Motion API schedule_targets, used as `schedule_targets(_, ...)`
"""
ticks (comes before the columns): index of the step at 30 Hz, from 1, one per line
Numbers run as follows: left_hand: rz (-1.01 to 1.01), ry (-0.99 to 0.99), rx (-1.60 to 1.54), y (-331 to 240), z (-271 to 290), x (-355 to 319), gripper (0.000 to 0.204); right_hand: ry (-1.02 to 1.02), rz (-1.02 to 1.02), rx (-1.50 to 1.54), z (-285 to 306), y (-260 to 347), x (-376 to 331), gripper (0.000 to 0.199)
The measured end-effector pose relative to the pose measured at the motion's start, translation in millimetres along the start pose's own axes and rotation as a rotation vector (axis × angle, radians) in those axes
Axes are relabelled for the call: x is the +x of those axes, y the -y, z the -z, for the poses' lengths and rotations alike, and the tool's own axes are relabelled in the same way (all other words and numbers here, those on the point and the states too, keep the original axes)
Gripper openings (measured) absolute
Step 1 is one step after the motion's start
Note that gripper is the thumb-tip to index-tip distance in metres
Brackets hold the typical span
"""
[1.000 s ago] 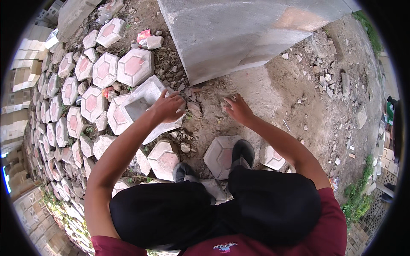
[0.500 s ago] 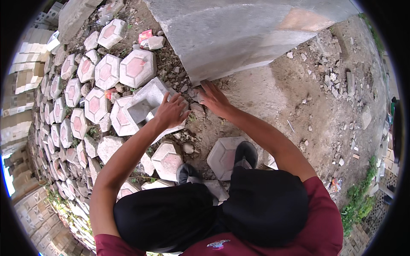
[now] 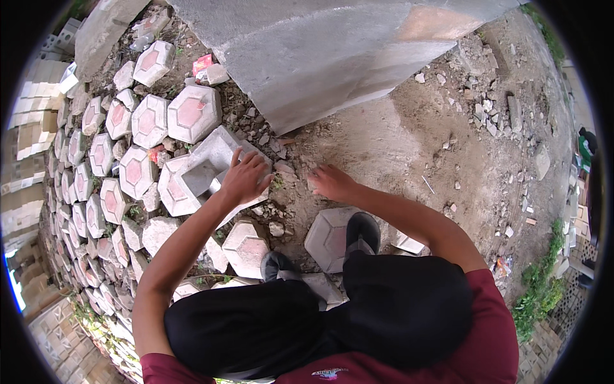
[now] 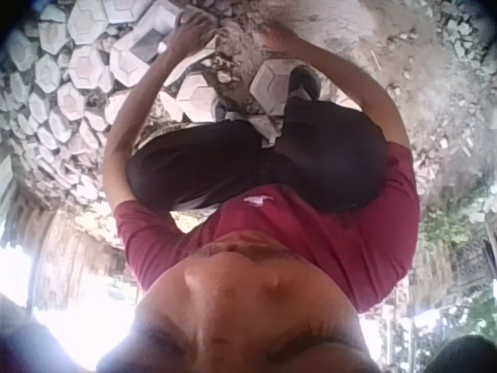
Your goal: The person stacks several decorative cinder blocks by picking them up by hand and placing them onto an existing arrangement on a dirt floor in an outdoor workspace.
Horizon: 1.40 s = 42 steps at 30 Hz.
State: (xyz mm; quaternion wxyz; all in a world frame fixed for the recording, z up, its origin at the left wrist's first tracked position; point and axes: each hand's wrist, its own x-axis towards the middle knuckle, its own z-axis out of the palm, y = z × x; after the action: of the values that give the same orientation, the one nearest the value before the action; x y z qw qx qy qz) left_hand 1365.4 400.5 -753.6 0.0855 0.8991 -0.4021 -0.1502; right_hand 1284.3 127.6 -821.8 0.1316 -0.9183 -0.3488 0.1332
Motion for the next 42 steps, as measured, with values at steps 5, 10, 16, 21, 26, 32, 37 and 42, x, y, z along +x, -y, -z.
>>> schedule_targets(5,0.002,0.069,0.042,0,2,3,0.042,0.096,-0.228,0.131,0,17,-60,0.053)
schedule_targets(10,-0.008,0.044,0.025,-2,5,5,0.039,0.214,-0.201,0.180,2,-2,-68,0.058)
schedule_targets(16,-0.020,0.019,0.026,3,1,0,0.037,0.046,-0.173,0.006,9,10,-38,0.058)
schedule_targets(21,0.009,0.114,0.044,2,6,2,0.046,-0.196,-0.185,-0.110,-15,33,-3,0.055)
schedule_targets(26,-0.004,0.009,0.003,-2,3,3,0.037,-0.263,-0.217,-0.121,-17,37,-5,0.056)
schedule_targets(32,0.036,0.023,-0.007,-8,3,5,0.038,-0.349,-0.260,-0.073,-15,18,11,0.057)
schedule_targets(37,0.036,0.057,0.032,-10,4,10,0.038,-0.363,-0.440,-0.024,25,-46,19,0.056)
schedule_targets(42,-0.003,0.062,-0.002,-3,8,3,0.041,-0.047,-0.069,0.112,18,-28,-80,0.057)
